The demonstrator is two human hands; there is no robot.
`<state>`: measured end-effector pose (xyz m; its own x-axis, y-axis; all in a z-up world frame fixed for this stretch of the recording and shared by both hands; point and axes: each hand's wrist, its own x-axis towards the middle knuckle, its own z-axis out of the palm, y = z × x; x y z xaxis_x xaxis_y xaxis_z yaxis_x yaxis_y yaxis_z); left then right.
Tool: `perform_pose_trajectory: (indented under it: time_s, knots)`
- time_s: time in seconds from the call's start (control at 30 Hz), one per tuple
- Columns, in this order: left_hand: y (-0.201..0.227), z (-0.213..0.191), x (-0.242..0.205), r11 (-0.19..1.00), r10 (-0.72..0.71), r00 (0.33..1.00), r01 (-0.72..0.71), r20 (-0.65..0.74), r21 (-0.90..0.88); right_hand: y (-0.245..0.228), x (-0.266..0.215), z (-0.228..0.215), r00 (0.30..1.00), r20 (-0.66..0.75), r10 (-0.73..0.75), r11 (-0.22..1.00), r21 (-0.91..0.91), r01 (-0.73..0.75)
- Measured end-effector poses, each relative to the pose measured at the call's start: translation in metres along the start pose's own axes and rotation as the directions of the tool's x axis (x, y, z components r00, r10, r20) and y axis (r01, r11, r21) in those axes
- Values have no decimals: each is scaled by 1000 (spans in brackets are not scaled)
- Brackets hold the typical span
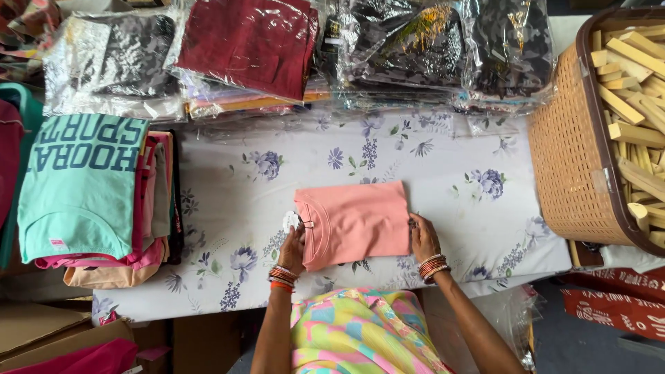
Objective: Folding and arranging various t-shirts on a sorting table.
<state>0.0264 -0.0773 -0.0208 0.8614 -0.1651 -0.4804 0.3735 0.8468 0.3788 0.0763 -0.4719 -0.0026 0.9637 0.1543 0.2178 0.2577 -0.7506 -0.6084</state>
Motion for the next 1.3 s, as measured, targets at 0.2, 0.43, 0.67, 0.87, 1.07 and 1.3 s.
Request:
perform_pose_trajectory:
  time_s: [0.2, 0.43, 0.67, 0.87, 1.07, 1.3]
  knots:
    - [-11, -24, 0, 814, 36, 996, 16, -78, 580, -29, -33, 17, 793, 163, 587, 797, 51, -601]
    - [-9, 18, -25, 593, 125, 991, -30, -54, 804, -10, -32, 18, 844, 53, 534, 818, 220, -531]
    - [-37, -9, -32, 314, 149, 985, -126, 82, 941, -1, -49, 0, 718, 198, 667, 698, 170, -696]
    - [-33, -2, -34, 278, 160, 981, 61, -108, 959, 7, -24, 10, 936, -32, 350, 934, -55, -352]
    - [-23, -37, -2, 186, 444, 881, 87, -163, 979, 8, 73, 18, 832, 92, 547, 814, 173, -554]
    - [26, 37, 7, -300, 573, 820, 209, 0, 931, 44, 120, 54, 735, 219, 641, 726, 139, -674]
